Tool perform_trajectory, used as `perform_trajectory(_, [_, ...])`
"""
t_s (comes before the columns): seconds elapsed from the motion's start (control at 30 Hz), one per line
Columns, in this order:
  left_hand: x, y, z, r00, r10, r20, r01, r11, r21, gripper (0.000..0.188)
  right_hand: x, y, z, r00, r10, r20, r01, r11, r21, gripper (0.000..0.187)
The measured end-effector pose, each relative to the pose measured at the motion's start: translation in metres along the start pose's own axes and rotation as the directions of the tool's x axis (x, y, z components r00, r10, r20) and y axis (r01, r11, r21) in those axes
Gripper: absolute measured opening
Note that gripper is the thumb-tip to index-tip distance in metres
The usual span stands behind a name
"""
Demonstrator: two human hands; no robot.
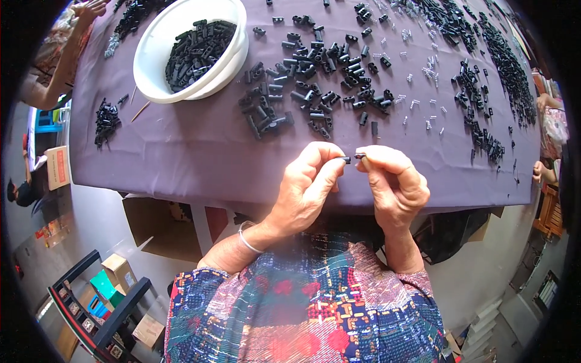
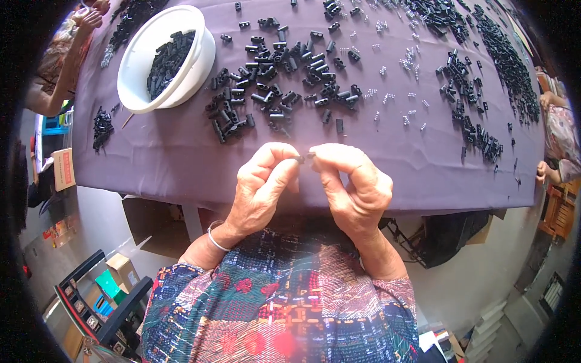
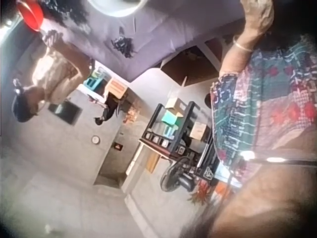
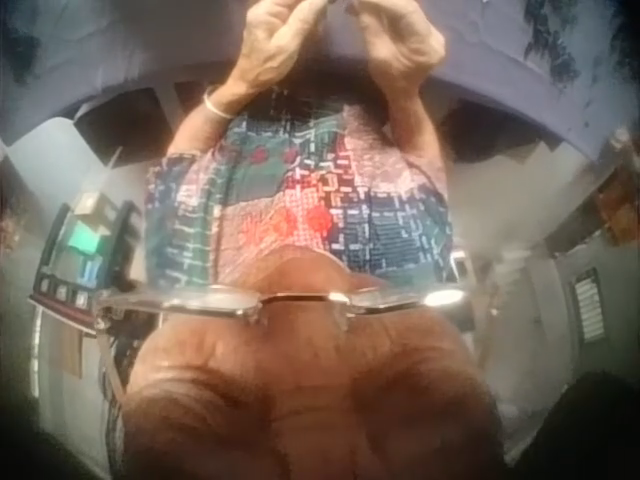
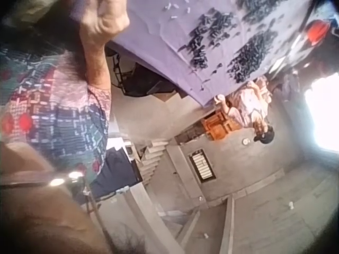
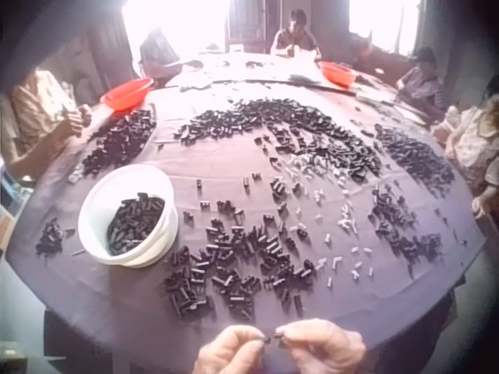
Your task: Assembling small black plastic components at a workshop table.
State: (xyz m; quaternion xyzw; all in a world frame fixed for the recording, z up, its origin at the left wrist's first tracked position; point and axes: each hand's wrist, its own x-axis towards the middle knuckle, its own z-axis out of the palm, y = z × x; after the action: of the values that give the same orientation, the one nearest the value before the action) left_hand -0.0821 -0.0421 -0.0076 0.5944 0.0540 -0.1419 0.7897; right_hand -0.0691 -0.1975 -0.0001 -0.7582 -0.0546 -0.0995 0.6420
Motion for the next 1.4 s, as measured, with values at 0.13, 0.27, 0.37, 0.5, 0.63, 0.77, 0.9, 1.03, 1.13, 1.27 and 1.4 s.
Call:
perform_trajectory(0.13, [0.001, 0.002, -0.002, 1.0, -0.027, 0.008, 0.028, 0.999, -0.041, 0.014, 0.001, 0.003, -0.001, 0.995, -0.049, 0.088, 0.052, 0.998, -0.033, 0.018])
perform_trajectory(0.27, [0.001, 0.001, -0.003, 1.0, -0.023, 0.017, 0.024, 0.999, -0.032, 0.015, 0.001, 0.005, 0.0, 0.995, -0.025, 0.093, 0.028, 0.999, -0.025, 0.018])
perform_trajectory(0.37, [0.001, 0.0, -0.003, 1.0, -0.01, 0.018, 0.011, 0.999, -0.044, 0.015, 0.0, 0.005, 0.0, 0.995, -0.014, 0.099, 0.014, 1.0, -0.006, 0.018])
perform_trajectory(0.5, [0.0, 0.0, -0.002, 1.0, -0.003, 0.001, 0.003, 0.999, -0.041, 0.014, 0.002, 0.006, -0.002, 0.992, -0.022, 0.122, 0.027, 0.999, -0.038, 0.019])
perform_trajectory(0.63, [0.001, 0.001, 0.0, 1.0, 0.003, 0.007, -0.003, 1.0, -0.008, 0.014, 0.01, 0.003, -0.011, 0.974, -0.115, 0.196, 0.138, 0.985, -0.104, 0.018])
perform_trajectory(0.77, [0.001, 0.0, 0.001, 1.0, 0.006, 0.016, -0.006, 1.0, -0.002, 0.013, 0.015, 0.002, -0.014, 0.942, -0.198, 0.269, 0.237, 0.964, -0.121, 0.018])
perform_trajectory(0.9, [0.0, -0.002, 0.001, 1.0, 0.025, 0.003, -0.025, 0.999, 0.023, 0.013, 0.015, 0.001, -0.013, 0.946, -0.207, 0.25, 0.246, 0.959, -0.137, 0.023])
perform_trajectory(1.03, [-0.001, -0.004, 0.004, 0.999, 0.044, -0.016, -0.043, 0.996, 0.074, 0.012, 0.016, 0.0, -0.015, 0.935, -0.219, 0.281, 0.274, 0.945, -0.176, 0.024])
perform_trajectory(1.13, [-0.002, -0.004, 0.005, 0.996, 0.081, -0.033, -0.076, 0.989, 0.13, 0.011, 0.015, 0.0, -0.014, 0.933, -0.219, 0.287, 0.279, 0.942, -0.189, 0.024])
perform_trajectory(1.27, [-0.001, -0.002, 0.006, 0.997, 0.05, -0.056, -0.046, 0.997, 0.07, 0.013, 0.008, 0.002, -0.007, 0.978, -0.072, 0.194, 0.097, 0.988, -0.121, 0.021])
perform_trajectory(1.4, [0.0, -0.002, 0.005, 0.998, 0.033, -0.054, -0.032, 0.999, 0.018, 0.012, 0.005, 0.003, -0.003, 0.988, -0.002, 0.153, 0.014, 0.997, -0.081, 0.019])
